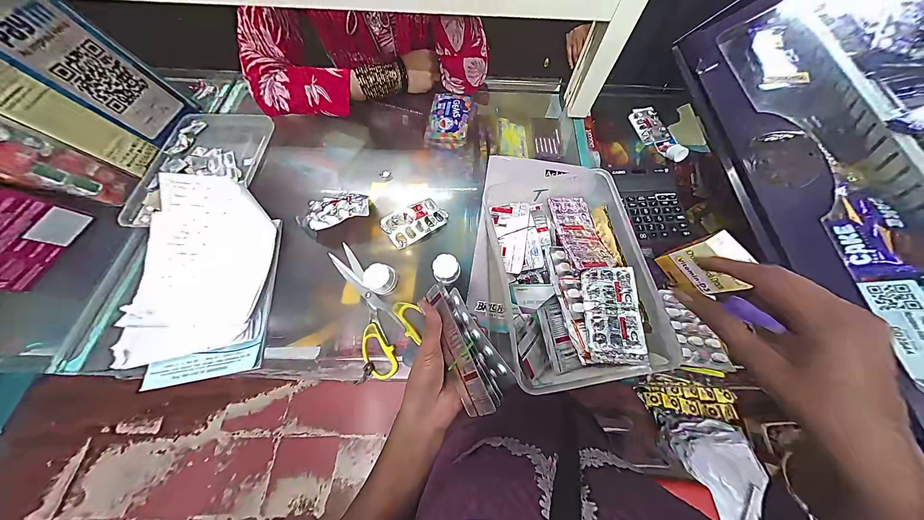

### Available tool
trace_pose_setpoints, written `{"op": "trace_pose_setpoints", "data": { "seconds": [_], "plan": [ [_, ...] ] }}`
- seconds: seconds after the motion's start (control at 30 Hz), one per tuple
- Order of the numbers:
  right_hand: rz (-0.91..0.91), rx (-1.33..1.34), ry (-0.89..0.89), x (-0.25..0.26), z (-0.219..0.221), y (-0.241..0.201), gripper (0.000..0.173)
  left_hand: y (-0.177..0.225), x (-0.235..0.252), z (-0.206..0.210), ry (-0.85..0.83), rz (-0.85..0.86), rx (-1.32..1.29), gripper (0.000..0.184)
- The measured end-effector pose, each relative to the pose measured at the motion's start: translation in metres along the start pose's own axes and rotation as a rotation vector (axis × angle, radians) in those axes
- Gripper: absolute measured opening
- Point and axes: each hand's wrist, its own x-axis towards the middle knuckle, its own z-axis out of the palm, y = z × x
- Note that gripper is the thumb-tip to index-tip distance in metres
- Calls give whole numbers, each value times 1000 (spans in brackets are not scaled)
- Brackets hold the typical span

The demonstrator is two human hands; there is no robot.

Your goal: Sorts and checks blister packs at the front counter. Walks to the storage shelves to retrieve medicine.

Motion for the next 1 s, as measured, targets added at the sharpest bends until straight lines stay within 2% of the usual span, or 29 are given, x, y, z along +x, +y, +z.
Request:
{"op": "trace_pose_setpoints", "data": {
  "seconds": [0.07, 0.13, 0.23, 0.37, 0.47, 0.57, 0.73, 0.9, 1.0],
  "plan": [
    [-180, 57, -89, 34, 16, -11, 41, 0, -2, -3, -35, -13, -18, 51],
    [-329, 85, -258, 65, 34, -24, 38, -1, -3, -7, -74, -30, -33, 51],
    [-477, 54, -444, 103, 65, -40, 42, 0, -5, -12, -86, -44, -39, 54],
    [-478, -108, -678, 131, 90, -58, 67, 2, -7, -14, -54, -81, -51, 52],
    [-428, -244, -762, 142, 91, -73, 87, 4, -7, -15, -74, -78, -74, 52],
    [-422, -295, -787, 145, 92, -81, 93, 6, -6, -16, -78, -89, -91, 51],
    [-525, -252, -749, 148, 89, -70, 87, 7, -7, -16, -65, -78, -73, 47],
    [-724, -124, -551, 148, 82, -47, 72, 9, -3, -17, -85, -111, -93, 42],
    [-784, -54, -451, 154, 77, -38, 61, 8, -4, -15, -107, -113, -91, 43]
  ]
}}
